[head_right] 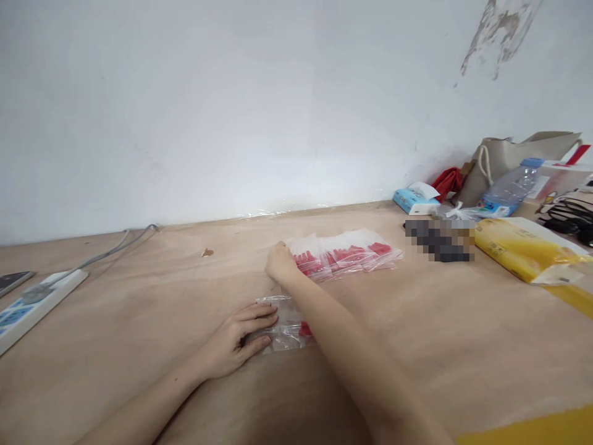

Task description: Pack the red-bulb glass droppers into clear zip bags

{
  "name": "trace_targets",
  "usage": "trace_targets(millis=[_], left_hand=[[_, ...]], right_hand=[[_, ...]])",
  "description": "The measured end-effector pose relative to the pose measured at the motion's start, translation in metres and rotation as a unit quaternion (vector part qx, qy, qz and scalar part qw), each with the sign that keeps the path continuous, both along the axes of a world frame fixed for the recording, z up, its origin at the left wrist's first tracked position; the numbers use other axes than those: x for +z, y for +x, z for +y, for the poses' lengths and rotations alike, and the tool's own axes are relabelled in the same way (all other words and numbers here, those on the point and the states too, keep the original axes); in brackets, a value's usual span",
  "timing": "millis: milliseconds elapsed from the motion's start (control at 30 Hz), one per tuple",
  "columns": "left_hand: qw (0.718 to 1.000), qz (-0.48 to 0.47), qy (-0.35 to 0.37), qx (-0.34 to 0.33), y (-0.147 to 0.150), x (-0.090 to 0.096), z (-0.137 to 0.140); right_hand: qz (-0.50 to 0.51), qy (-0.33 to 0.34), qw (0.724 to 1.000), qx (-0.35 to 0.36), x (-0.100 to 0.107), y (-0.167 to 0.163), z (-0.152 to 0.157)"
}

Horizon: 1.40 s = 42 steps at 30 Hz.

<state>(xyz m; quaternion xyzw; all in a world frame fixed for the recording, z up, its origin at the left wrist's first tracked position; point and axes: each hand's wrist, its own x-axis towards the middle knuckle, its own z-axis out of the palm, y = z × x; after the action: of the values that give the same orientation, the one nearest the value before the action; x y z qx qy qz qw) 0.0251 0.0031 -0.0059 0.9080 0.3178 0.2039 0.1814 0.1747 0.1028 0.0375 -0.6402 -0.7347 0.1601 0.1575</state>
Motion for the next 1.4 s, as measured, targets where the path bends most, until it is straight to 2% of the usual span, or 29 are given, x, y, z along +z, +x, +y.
trace_targets(millis=[100,133,200,267,367,433,700,800,900,1000,1067,1233,1400], left_hand=[[1.0,0.001,-0.002,0.003,-0.001,-0.001,0.0],[1.0,0.003,-0.004,0.004,-0.002,-0.001,0.0],[1.0,0.005,-0.005,0.005,-0.002,-0.001,0.0],[1.0,0.008,-0.005,0.006,-0.002,-0.002,0.0],[1.0,0.01,-0.004,0.005,-0.002,-0.002,0.0],[1.0,0.011,-0.009,0.004,-0.002,-0.001,0.0],[1.0,0.008,-0.013,0.011,-0.001,0.002,-0.002],[1.0,0.011,-0.014,0.022,-0.002,0.002,-0.003],[0.999,0.023,-0.017,0.025,-0.002,0.002,-0.002],[0.999,0.028,-0.015,0.022,-0.002,0.001,-0.002],[0.999,0.027,-0.01,0.02,-0.002,0.001,-0.002],[0.999,0.03,-0.009,0.02,-0.002,0.001,-0.002],[0.999,0.026,-0.009,0.02,-0.002,0.001,-0.002]], right_hand=[[0.096,0.026,0.995,-0.024,0.002,0.029,-0.015],[0.19,0.045,0.98,-0.032,0.0,0.044,-0.025],[0.361,0.078,0.929,-0.028,-0.007,0.076,-0.046],[0.458,0.107,0.881,-0.053,-0.018,0.107,-0.068],[0.519,0.151,0.833,-0.115,-0.038,0.137,-0.087],[0.538,0.16,0.817,-0.131,-0.047,0.142,-0.093],[0.585,0.056,0.802,-0.101,-0.059,0.118,-0.108],[0.577,-0.002,0.814,-0.067,-0.065,0.12,-0.113],[0.507,-0.022,0.862,-0.008,-0.068,0.126,-0.112],[0.387,0.017,0.92,0.053,-0.068,0.132,-0.109],[0.308,0.065,0.945,0.086,-0.067,0.133,-0.107],[0.201,0.162,0.961,0.102,-0.069,0.124,-0.105],[0.173,0.165,0.966,0.094,-0.068,0.119,-0.109]])
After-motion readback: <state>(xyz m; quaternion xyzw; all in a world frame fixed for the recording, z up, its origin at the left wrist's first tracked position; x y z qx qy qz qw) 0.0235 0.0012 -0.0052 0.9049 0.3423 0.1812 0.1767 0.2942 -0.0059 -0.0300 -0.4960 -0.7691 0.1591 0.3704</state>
